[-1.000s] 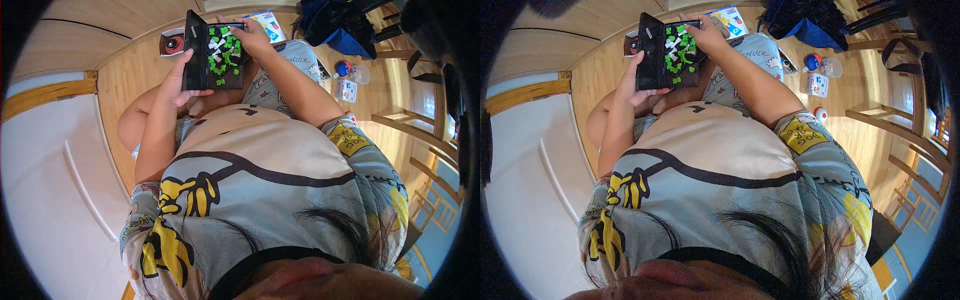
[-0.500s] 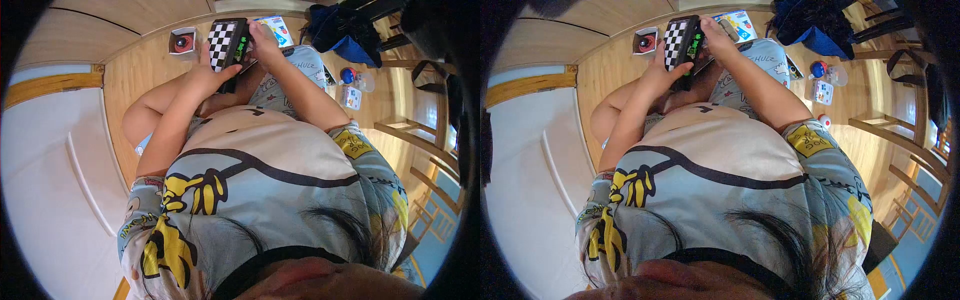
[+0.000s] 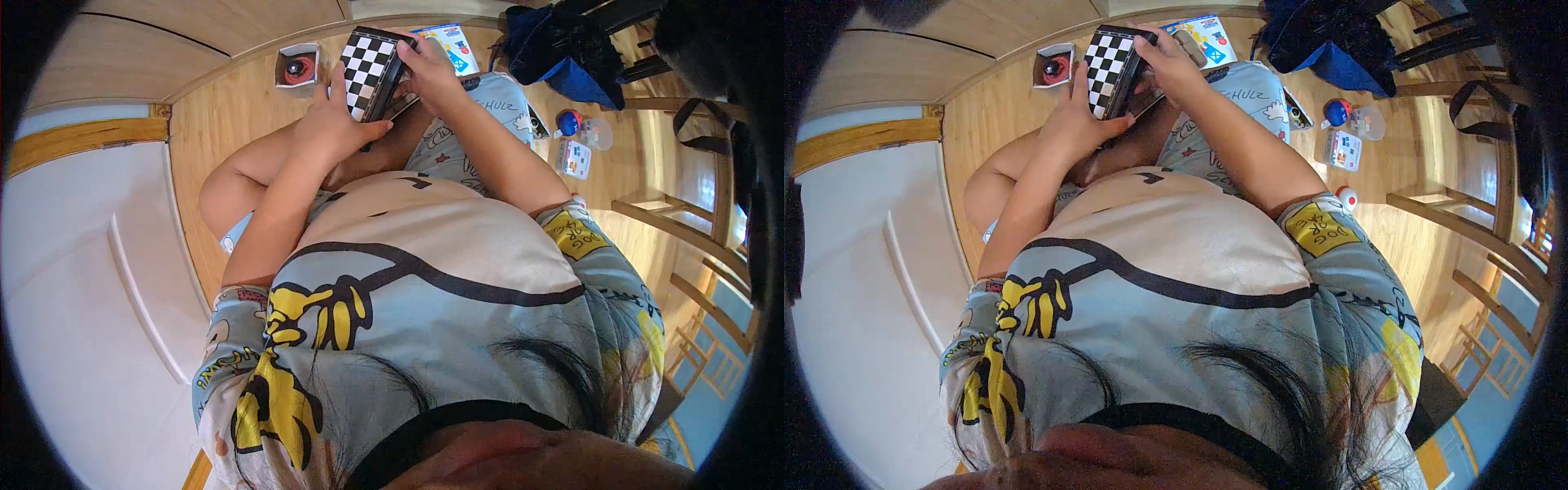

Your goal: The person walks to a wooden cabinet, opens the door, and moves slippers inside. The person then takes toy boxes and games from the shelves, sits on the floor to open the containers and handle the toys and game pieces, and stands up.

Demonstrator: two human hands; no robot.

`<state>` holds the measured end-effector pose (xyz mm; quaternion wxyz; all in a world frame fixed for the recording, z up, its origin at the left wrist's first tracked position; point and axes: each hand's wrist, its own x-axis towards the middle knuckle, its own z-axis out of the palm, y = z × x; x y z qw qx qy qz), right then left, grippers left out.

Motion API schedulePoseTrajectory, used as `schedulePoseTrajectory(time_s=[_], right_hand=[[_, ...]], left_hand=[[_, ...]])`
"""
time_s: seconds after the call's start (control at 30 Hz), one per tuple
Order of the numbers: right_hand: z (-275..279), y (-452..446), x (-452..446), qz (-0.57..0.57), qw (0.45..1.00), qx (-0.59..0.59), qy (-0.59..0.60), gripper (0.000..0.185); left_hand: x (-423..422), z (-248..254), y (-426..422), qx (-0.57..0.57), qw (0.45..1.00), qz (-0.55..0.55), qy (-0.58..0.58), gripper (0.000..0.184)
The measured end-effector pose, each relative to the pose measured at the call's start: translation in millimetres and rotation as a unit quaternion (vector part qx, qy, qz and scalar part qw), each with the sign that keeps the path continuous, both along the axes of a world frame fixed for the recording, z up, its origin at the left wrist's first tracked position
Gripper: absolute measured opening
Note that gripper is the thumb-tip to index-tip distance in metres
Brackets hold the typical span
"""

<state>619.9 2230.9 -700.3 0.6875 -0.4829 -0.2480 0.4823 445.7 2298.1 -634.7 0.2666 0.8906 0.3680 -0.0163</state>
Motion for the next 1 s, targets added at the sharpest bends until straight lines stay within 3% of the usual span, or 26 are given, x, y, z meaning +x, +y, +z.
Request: schedulePoseTrajectory(time_s=[0.2, 0.27, 0.4, 0.47, 0.8, 0.9, 1.0], right_hand=[[1.2, -2.0, 1.0, 0.027, 0.999, -0.022, 0.04, 0.048], [7.9, -6.7, -1.0, 0.124, 0.987, -0.061, 0.081, 0.046], [11.2, -10.5, -10.4, 0.221, 0.968, -0.116, -0.036, 0.042], [4.2, -7.5, -14.3, 0.214, 0.967, -0.124, -0.055, 0.042], [-4.2, -7.0, -16.1, 0.147, 0.981, -0.111, -0.065, 0.028], [1.9, -8.5, -11.7, 0.189, 0.975, -0.096, -0.065, 0.032], [-17.2, -6.9, -6.1, 0.228, 0.949, -0.179, -0.124, 0.043]], left_hand=[[-1.7, -11.4, 9.1, -0.004, 1.0, -0.009, 0.001, 0.114], [-2.6, -14.6, 11.3, -0.041, 0.998, -0.003, -0.047, 0.11], [-0.4, -13.7, 9.1, -0.033, 0.998, 0.013, -0.045, 0.109], [2.1, -8.2, 7.6, -0.057, 0.998, 0.017, 0.015, 0.113], [3.2, -4.8, 4.5, -0.015, 0.999, -0.023, -0.018, 0.123], [3.2, 3.8, 2.7, -0.036, 0.999, -0.019, -0.033, 0.118], [-1.0, 5.4, 3.7, -0.04, 0.998, -0.014, -0.042, 0.11]])
